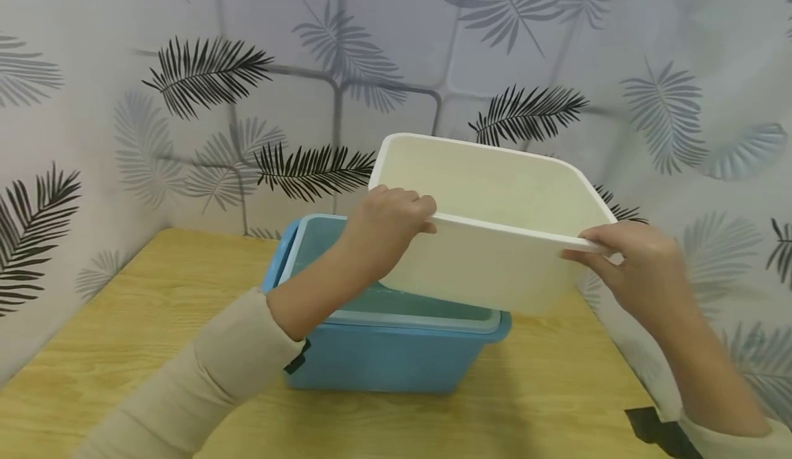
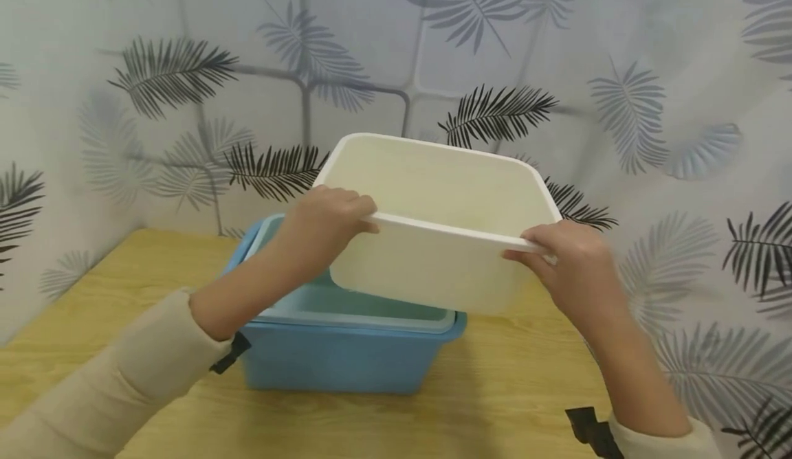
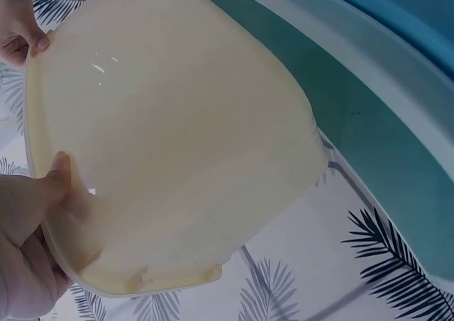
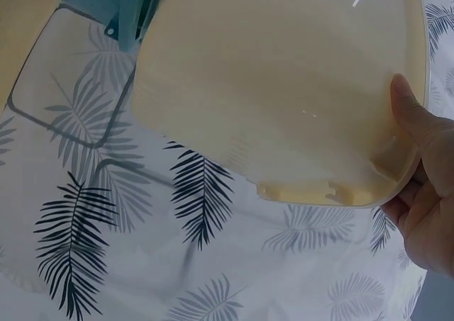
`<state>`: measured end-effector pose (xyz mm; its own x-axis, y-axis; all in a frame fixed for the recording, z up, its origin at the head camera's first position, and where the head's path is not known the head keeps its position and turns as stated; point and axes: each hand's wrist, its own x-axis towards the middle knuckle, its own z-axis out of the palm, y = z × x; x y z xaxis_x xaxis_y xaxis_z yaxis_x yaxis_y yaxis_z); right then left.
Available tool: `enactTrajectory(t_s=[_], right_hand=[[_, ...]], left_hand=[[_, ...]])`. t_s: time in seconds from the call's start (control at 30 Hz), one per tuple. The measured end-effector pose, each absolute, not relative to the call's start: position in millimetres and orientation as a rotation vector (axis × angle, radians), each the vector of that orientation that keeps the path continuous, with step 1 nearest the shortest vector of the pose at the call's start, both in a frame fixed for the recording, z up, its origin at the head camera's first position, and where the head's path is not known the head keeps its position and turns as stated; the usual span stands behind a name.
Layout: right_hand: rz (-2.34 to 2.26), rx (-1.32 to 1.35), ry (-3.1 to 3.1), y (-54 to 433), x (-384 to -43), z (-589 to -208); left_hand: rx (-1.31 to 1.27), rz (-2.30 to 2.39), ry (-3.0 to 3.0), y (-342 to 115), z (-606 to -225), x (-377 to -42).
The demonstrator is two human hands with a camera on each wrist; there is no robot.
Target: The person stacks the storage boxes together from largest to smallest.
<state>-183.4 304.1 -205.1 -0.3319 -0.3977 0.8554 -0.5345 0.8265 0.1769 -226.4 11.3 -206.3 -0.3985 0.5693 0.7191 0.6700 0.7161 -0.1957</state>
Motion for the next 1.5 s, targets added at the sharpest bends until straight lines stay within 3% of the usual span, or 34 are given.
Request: enactTrajectory(t_s=[1.07, 1.5], right_hand=[[0.336, 0.746, -1.924, 231, -204, -227], [0.354, 0.766, -1.870, 227, -211, -262]], left_hand=[[-0.814, -0.255, -2.116, -59, -225, -218], [-0.823, -0.197, -2.096, -66, -251, -217]])
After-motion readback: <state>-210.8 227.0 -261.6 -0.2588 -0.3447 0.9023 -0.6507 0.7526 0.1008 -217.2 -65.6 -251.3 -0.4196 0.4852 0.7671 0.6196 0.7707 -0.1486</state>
